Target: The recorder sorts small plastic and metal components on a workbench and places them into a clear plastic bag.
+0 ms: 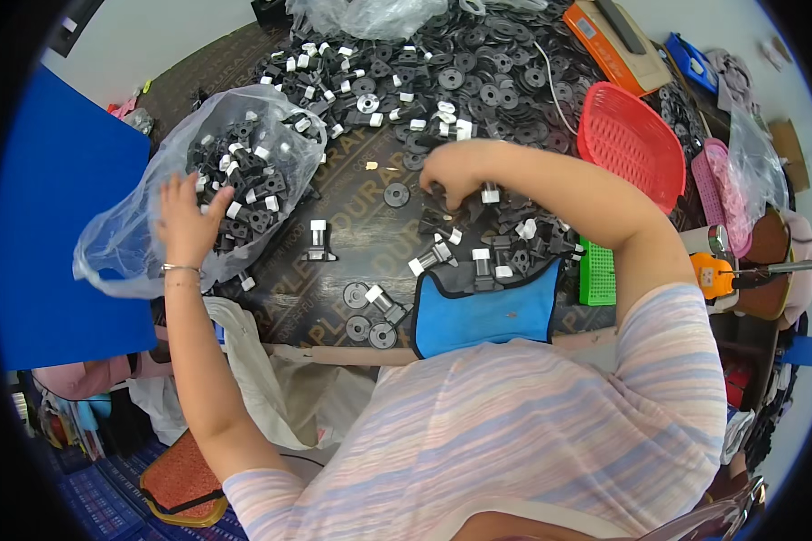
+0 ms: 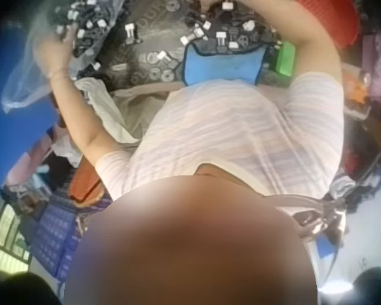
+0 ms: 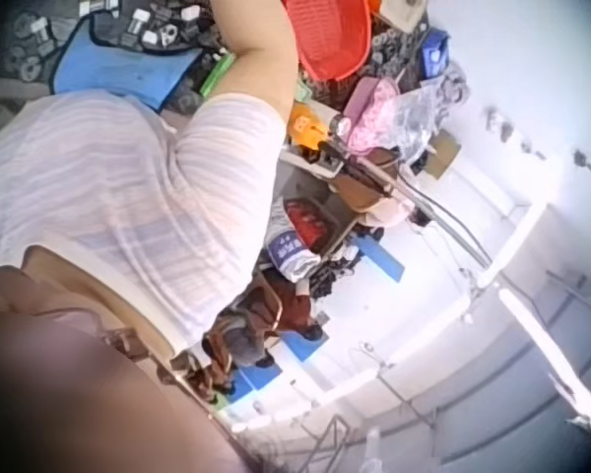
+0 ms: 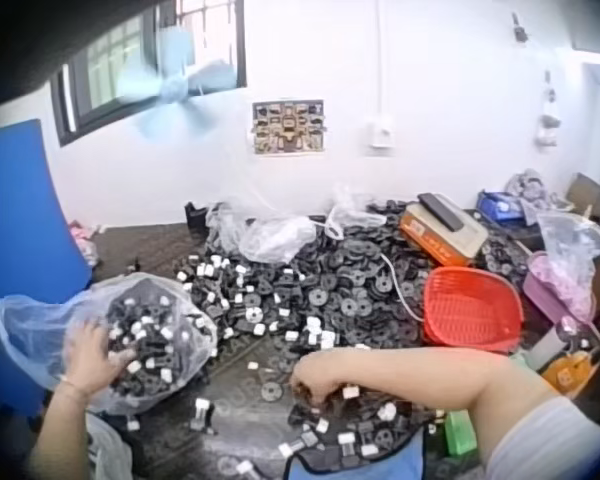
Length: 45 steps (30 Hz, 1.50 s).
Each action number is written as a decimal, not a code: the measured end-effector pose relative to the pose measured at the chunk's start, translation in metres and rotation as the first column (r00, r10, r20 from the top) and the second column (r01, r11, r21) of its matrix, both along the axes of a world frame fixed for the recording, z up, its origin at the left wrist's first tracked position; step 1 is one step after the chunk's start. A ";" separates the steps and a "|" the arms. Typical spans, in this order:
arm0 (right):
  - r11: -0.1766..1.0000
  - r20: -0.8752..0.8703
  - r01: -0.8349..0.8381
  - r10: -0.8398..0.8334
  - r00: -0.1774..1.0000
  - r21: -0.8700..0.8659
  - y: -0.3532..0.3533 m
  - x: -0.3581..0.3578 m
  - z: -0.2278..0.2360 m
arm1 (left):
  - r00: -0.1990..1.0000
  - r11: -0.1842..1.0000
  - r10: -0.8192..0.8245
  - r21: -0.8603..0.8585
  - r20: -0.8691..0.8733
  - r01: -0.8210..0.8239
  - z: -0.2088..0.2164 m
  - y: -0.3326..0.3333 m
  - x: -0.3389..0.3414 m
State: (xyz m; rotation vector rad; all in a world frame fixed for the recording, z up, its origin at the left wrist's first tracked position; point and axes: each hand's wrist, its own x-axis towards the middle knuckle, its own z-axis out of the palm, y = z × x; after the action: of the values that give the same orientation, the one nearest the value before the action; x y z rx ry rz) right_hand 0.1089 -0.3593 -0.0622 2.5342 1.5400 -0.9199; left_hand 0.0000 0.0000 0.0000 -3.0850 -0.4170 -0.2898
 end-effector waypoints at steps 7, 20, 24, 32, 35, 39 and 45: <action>0.954 -0.362 0.130 -0.025 0.932 0.269 0.065 0.030 0.054 | 0.752 0.651 -0.660 -0.504 -0.006 0.567 -0.006 -0.091 -0.059; 0.684 -0.366 0.306 -0.061 0.929 0.662 0.229 0.014 0.072 | 0.695 0.660 -0.705 -0.492 -0.144 0.568 -0.062 -0.136 -0.075; 0.965 -0.185 -0.138 0.180 0.966 0.223 0.144 0.002 0.072 | 0.752 0.756 -0.631 -0.373 -0.193 0.538 -0.048 -0.111 -0.081; 0.952 0.089 -0.307 0.305 0.948 0.009 0.017 -0.099 -0.004 | 0.861 0.773 -0.506 -0.418 0.045 0.476 -0.077 -0.055 -0.065; 0.946 0.009 -0.323 0.323 0.946 -0.024 0.020 -0.083 -0.005 | 0.808 0.826 -0.555 -0.245 -0.196 0.508 -0.072 -0.091 -0.057; 0.948 -0.417 -0.197 0.077 0.905 -0.252 0.057 -0.034 0.008 | 0.800 0.798 -0.599 -0.043 0.042 0.600 -0.090 -0.094 -0.063; 0.870 -0.724 0.429 -0.132 0.677 0.243 0.134 -0.005 0.053 | 0.895 0.888 -0.383 -0.176 0.229 0.425 -0.027 -0.064 -0.048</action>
State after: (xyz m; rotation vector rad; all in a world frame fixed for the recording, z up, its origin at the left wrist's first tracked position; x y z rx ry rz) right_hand 0.1041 -0.2249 -0.0093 2.9654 1.6120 -1.9852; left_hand -0.0484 -0.0639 -0.0266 -3.3533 0.2283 -0.5833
